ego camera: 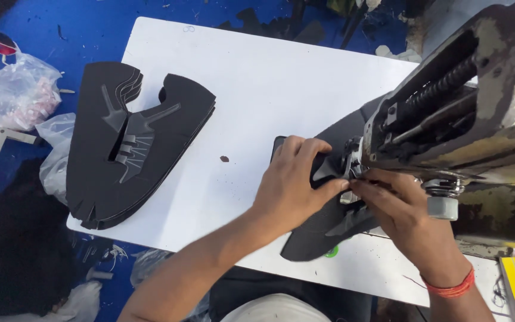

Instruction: Stitching together black shoe upper components using an industrial sewing machine.

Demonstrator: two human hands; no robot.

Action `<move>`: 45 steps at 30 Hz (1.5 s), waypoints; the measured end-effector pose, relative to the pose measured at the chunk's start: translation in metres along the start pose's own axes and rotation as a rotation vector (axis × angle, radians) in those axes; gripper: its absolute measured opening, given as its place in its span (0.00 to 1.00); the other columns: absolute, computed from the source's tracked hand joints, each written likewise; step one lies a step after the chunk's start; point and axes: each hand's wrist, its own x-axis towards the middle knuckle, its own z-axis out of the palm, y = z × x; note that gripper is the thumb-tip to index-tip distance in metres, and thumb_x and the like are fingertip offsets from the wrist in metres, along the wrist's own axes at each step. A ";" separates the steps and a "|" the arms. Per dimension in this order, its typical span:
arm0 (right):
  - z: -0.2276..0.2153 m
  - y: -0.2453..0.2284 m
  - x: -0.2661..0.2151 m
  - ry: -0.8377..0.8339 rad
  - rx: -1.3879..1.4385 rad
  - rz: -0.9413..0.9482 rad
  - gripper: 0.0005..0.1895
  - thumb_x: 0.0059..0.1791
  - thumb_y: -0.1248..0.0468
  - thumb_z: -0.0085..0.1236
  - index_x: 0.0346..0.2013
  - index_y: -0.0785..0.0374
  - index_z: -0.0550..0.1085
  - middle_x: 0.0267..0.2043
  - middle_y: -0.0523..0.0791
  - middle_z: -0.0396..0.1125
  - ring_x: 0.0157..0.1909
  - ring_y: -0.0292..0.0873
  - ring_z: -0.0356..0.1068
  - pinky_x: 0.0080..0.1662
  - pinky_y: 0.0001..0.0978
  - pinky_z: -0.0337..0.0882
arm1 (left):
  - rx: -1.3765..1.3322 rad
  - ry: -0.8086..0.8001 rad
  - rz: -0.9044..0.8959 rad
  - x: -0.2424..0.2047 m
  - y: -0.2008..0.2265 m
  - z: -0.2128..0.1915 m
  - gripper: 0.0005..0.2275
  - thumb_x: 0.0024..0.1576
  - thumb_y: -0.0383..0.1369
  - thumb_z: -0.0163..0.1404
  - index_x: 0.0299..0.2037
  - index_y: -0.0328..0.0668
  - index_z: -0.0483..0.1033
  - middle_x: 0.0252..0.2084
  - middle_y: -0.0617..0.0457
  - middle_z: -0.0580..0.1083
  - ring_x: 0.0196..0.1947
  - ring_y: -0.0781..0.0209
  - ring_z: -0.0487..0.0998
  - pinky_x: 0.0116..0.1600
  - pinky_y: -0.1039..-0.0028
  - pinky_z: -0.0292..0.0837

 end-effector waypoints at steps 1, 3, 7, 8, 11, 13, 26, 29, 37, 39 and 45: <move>-0.001 -0.001 0.000 0.009 0.008 0.014 0.16 0.45 0.71 0.64 0.48 0.60 0.79 0.48 0.45 0.71 0.47 0.46 0.72 0.47 0.36 0.72 | 0.004 0.021 -0.011 -0.003 0.001 0.003 0.25 0.53 0.43 0.62 0.56 0.42 0.69 0.51 0.47 0.65 0.53 0.49 0.70 0.51 0.61 0.72; 0.001 0.002 -0.003 0.019 0.010 0.035 0.16 0.46 0.70 0.64 0.49 0.61 0.79 0.49 0.45 0.72 0.49 0.46 0.73 0.48 0.35 0.72 | -0.005 0.060 -0.002 -0.008 0.002 0.007 0.26 0.52 0.43 0.63 0.56 0.41 0.68 0.51 0.47 0.65 0.53 0.49 0.70 0.52 0.61 0.71; 0.001 0.009 -0.008 0.017 0.004 0.056 0.18 0.46 0.71 0.63 0.51 0.60 0.79 0.52 0.44 0.73 0.52 0.45 0.74 0.51 0.34 0.73 | -0.023 0.152 0.004 -0.015 0.006 0.016 0.27 0.52 0.42 0.64 0.56 0.39 0.67 0.51 0.46 0.64 0.53 0.48 0.69 0.53 0.60 0.70; 0.000 0.009 -0.008 0.016 0.003 0.055 0.18 0.46 0.71 0.63 0.51 0.60 0.79 0.52 0.44 0.73 0.52 0.45 0.74 0.51 0.34 0.73 | -0.024 0.152 0.003 -0.016 0.006 0.017 0.27 0.52 0.42 0.64 0.56 0.39 0.67 0.51 0.46 0.64 0.53 0.48 0.69 0.53 0.60 0.70; -0.001 0.011 -0.006 0.037 -0.044 -0.005 0.19 0.46 0.72 0.62 0.52 0.58 0.79 0.52 0.43 0.73 0.53 0.45 0.74 0.52 0.35 0.73 | -0.007 0.200 0.019 -0.017 0.006 0.020 0.27 0.52 0.41 0.64 0.57 0.39 0.67 0.52 0.46 0.65 0.53 0.48 0.69 0.54 0.60 0.69; 0.000 0.011 -0.007 0.074 -0.070 -0.043 0.19 0.46 0.73 0.62 0.51 0.57 0.79 0.52 0.42 0.73 0.52 0.44 0.74 0.51 0.34 0.73 | 0.003 0.233 0.063 -0.017 0.004 0.022 0.27 0.52 0.40 0.64 0.58 0.38 0.67 0.53 0.46 0.66 0.53 0.48 0.70 0.56 0.60 0.69; 0.016 -0.022 -0.018 0.209 -0.339 0.031 0.16 0.48 0.70 0.67 0.50 0.56 0.82 0.48 0.40 0.74 0.39 0.39 0.73 0.37 0.31 0.71 | 0.022 -0.114 0.228 0.042 -0.023 -0.013 0.28 0.46 0.44 0.67 0.54 0.44 0.72 0.54 0.52 0.70 0.55 0.49 0.71 0.59 0.60 0.69; 0.017 -0.022 -0.019 0.208 -0.346 0.067 0.15 0.48 0.69 0.68 0.50 0.56 0.82 0.49 0.40 0.74 0.37 0.39 0.72 0.35 0.31 0.70 | 0.019 -0.174 0.260 0.050 -0.022 -0.015 0.28 0.45 0.44 0.68 0.53 0.46 0.73 0.54 0.53 0.71 0.58 0.48 0.70 0.60 0.59 0.69; 0.014 -0.022 -0.017 0.197 -0.254 0.109 0.18 0.49 0.70 0.65 0.54 0.57 0.80 0.50 0.42 0.73 0.39 0.41 0.73 0.34 0.31 0.71 | 0.096 -0.197 0.213 0.051 -0.010 -0.019 0.31 0.41 0.45 0.69 0.54 0.47 0.72 0.54 0.54 0.70 0.56 0.51 0.71 0.58 0.60 0.70; 0.016 -0.023 -0.018 0.206 -0.255 0.110 0.18 0.49 0.70 0.65 0.54 0.57 0.80 0.50 0.43 0.73 0.40 0.41 0.73 0.35 0.31 0.71 | 0.105 -0.195 0.227 0.051 -0.011 -0.018 0.31 0.41 0.45 0.69 0.55 0.47 0.72 0.54 0.54 0.70 0.54 0.51 0.71 0.57 0.60 0.70; 0.024 -0.024 -0.020 0.240 -0.276 0.112 0.18 0.49 0.70 0.65 0.55 0.58 0.80 0.51 0.43 0.73 0.40 0.42 0.73 0.38 0.33 0.71 | 0.153 -0.187 0.316 0.054 -0.008 -0.022 0.31 0.42 0.43 0.70 0.55 0.47 0.71 0.52 0.54 0.69 0.49 0.51 0.70 0.56 0.60 0.69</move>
